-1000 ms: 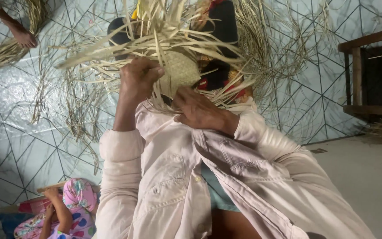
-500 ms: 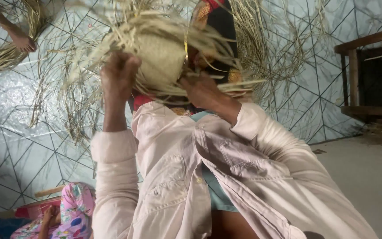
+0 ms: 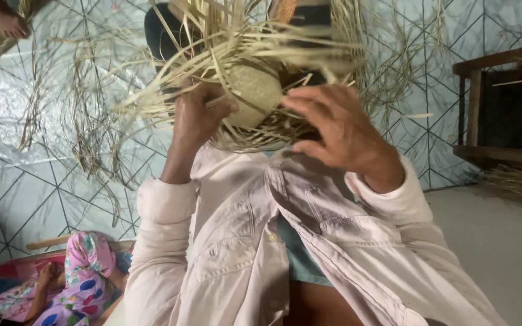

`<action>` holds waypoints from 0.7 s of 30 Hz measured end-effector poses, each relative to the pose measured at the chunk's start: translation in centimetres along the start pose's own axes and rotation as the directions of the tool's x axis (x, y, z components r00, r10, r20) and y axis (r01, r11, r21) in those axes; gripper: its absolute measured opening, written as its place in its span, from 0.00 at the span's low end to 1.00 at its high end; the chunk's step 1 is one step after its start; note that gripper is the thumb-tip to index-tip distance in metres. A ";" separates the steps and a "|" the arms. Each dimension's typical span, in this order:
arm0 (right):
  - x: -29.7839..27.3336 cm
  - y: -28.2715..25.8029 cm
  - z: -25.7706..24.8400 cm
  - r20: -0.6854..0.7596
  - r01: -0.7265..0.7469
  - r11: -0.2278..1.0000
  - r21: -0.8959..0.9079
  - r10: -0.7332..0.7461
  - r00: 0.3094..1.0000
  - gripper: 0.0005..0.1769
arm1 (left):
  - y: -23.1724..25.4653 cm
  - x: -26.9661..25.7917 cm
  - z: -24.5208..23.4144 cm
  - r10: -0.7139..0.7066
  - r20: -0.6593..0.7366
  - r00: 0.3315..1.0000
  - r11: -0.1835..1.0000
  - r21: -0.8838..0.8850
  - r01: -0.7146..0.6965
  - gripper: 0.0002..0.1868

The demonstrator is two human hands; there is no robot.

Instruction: Finishing the edges of a woven hat by interlacing straw fibers.

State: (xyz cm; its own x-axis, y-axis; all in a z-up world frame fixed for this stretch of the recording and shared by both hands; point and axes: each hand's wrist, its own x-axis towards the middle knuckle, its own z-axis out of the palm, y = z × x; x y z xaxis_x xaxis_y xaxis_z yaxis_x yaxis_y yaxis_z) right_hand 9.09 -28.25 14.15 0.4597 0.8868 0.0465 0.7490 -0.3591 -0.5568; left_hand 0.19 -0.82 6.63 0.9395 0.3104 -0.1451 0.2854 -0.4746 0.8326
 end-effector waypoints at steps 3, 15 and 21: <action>1.7 0.6 4.1 -0.096 0.124 0.990 0.063 -0.118 0.988 0.22 | 0.4 -0.7 0.2 0.053 0.021 0.998 0.997 -0.055 -0.052 0.17; 8.4 0.7 6.0 -0.258 0.021 0.990 0.138 0.015 0.966 0.07 | 1.0 -2.7 1.9 0.262 -0.219 0.940 0.955 0.202 -0.219 0.06; 9.0 0.0 6.4 -0.289 0.064 0.974 0.215 0.001 0.957 0.09 | 1.6 -3.4 2.7 0.217 -0.249 0.944 0.969 0.173 -0.177 0.06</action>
State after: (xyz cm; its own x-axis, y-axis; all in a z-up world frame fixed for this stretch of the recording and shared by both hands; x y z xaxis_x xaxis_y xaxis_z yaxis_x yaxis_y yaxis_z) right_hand 10.18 -18.46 9.28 0.5787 0.7645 0.2841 0.6568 -0.2303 -0.7181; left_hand -2.01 -4.83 7.02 0.9016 0.3948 0.1767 0.1430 -0.6576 0.7396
